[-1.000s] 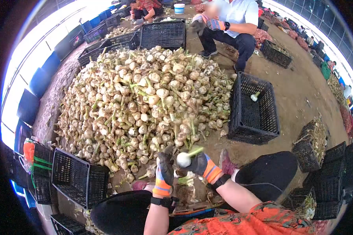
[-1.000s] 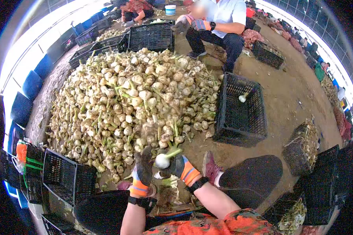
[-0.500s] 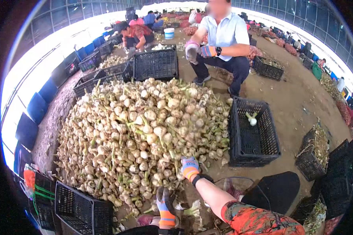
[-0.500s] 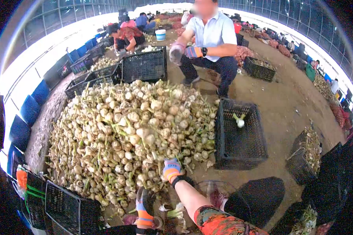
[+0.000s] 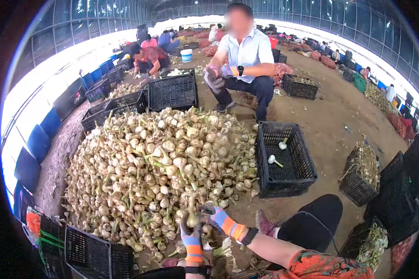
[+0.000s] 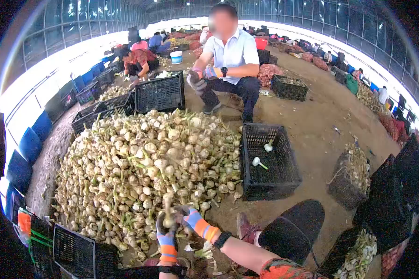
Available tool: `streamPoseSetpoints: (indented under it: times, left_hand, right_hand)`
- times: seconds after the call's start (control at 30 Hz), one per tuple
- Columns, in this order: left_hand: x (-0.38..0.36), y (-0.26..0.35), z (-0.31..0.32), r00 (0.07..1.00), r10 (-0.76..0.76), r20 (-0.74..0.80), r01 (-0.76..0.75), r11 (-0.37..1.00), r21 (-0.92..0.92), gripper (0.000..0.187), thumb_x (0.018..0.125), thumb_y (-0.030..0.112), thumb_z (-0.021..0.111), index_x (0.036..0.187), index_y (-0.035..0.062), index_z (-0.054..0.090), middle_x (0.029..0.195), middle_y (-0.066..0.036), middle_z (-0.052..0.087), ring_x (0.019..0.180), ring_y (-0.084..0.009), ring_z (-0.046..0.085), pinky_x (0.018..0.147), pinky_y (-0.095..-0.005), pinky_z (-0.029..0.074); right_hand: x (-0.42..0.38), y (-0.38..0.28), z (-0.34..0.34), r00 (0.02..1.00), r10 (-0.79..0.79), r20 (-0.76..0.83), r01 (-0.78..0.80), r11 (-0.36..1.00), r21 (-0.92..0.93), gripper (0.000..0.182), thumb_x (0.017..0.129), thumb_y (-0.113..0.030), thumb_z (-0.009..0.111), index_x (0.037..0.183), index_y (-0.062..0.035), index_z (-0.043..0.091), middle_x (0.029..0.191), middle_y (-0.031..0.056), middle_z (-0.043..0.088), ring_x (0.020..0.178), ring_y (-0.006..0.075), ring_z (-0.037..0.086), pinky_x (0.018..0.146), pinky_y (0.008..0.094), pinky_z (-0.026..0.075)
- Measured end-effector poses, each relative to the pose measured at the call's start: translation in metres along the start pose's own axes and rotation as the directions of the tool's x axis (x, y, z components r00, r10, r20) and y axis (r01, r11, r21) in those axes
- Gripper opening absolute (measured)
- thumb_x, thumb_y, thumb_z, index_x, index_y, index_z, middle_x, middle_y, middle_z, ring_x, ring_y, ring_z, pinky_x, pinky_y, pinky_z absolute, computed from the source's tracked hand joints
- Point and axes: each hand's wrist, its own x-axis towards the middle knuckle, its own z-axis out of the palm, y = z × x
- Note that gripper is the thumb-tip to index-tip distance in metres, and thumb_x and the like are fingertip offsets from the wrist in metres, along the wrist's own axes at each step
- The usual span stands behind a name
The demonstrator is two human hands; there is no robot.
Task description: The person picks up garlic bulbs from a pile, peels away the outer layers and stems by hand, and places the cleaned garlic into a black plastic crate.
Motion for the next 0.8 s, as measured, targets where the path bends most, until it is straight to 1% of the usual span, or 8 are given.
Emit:
streamPoseSetpoints:
  times: [0.2,0.33,0.4,0.47,0.57,0.63,0.73,0.8]
  left_hand:
    - [-0.019,0.009,0.013,0.984,0.168,0.058,-0.176,0.963,0.205,0.056,0.065,-0.001,0.072,0.116,0.0014,0.048,0.110,-0.008,0.050,0.101,-0.0205,0.052,0.087,-0.0313,0.044]
    - [-0.025,0.015,0.012,0.967,0.236,0.092,-0.253,0.919,0.303,0.053,0.063,-0.001,0.073,0.112,0.0007,0.052,0.109,-0.009,0.051,0.101,-0.0205,0.054,0.088,-0.0318,0.044]
    - [-0.027,0.020,0.017,0.974,0.207,0.096,-0.225,0.941,0.252,0.055,0.062,-0.003,0.074,0.113,0.0002,0.052,0.109,-0.009,0.051,0.103,-0.0215,0.054,0.090,-0.0321,0.043]
    - [-0.030,0.032,0.021,0.966,0.231,0.116,-0.253,0.935,0.247,0.057,0.061,-0.002,0.076,0.113,0.0005,0.052,0.109,-0.009,0.051,0.103,-0.0219,0.054,0.091,-0.0323,0.043]
    - [-0.020,0.023,0.011,0.946,0.312,0.083,-0.319,0.863,0.391,0.059,0.059,0.006,0.079,0.111,0.0012,0.053,0.110,-0.010,0.052,0.102,-0.0219,0.054,0.089,-0.0317,0.043]
    - [-0.015,0.010,0.004,0.965,0.261,0.023,-0.258,0.933,0.251,0.059,0.060,0.006,0.079,0.113,0.0016,0.053,0.109,-0.010,0.051,0.102,-0.0218,0.054,0.088,-0.0315,0.044]
    - [-0.022,0.046,0.018,0.945,0.318,0.076,-0.324,0.880,0.347,0.055,0.064,0.003,0.074,0.115,0.0019,0.052,0.111,-0.010,0.049,0.103,-0.0226,0.052,0.088,-0.0322,0.044]
    - [-0.018,0.038,0.013,0.904,0.409,0.123,-0.413,0.766,0.492,0.052,0.063,0.005,0.075,0.111,0.0034,0.054,0.110,-0.012,0.048,0.104,-0.0252,0.050,0.090,-0.0339,0.042]
  right_hand:
    - [-0.005,0.005,-0.006,0.942,-0.235,-0.240,-0.017,0.681,-0.732,0.032,0.072,-0.008,0.057,0.098,0.0091,0.052,0.076,0.0183,0.058,0.069,0.0172,0.055,0.060,0.0325,0.046]
    - [-0.024,-0.030,-0.005,0.988,-0.140,-0.063,0.050,0.677,-0.734,0.019,0.075,-0.004,0.055,0.089,0.0084,0.051,0.081,0.0180,0.061,0.074,0.0189,0.060,0.061,0.0319,0.047]
    - [0.016,0.050,-0.047,0.985,-0.170,-0.038,0.155,0.953,-0.260,0.013,0.080,0.003,0.054,0.092,0.0063,0.051,0.084,0.0089,0.061,0.082,0.0129,0.058,0.066,0.0314,0.049]
    - [-0.001,0.023,-0.044,0.979,-0.204,0.011,0.166,0.762,-0.626,0.021,0.077,0.005,0.060,0.095,0.0042,0.051,0.092,0.0083,0.062,0.087,0.0138,0.059,0.073,0.0311,0.050]
    - [-0.015,0.005,-0.044,0.993,0.049,0.111,-0.052,0.998,0.028,0.035,0.074,0.000,0.065,0.108,0.0034,0.054,0.097,0.0087,0.062,0.087,0.0116,0.057,0.075,0.0277,0.048]
    - [-0.023,-0.024,-0.031,0.975,-0.062,0.213,0.137,0.923,-0.359,0.042,0.077,0.003,0.058,0.118,0.0012,0.049,0.108,0.0121,0.060,0.094,0.0187,0.058,0.081,0.0323,0.047]
    - [-0.022,-0.033,-0.021,0.954,0.239,0.181,-0.292,0.879,0.378,0.032,0.081,-0.010,0.061,0.111,0.0006,0.055,0.105,0.0092,0.061,0.089,0.0153,0.058,0.078,0.0289,0.048]
    - [-0.035,-0.055,0.002,0.987,0.019,0.157,-0.013,0.999,-0.036,0.033,0.082,-0.017,0.063,0.108,0.0014,0.055,0.100,0.0064,0.061,0.087,0.0131,0.059,0.076,0.0272,0.048]
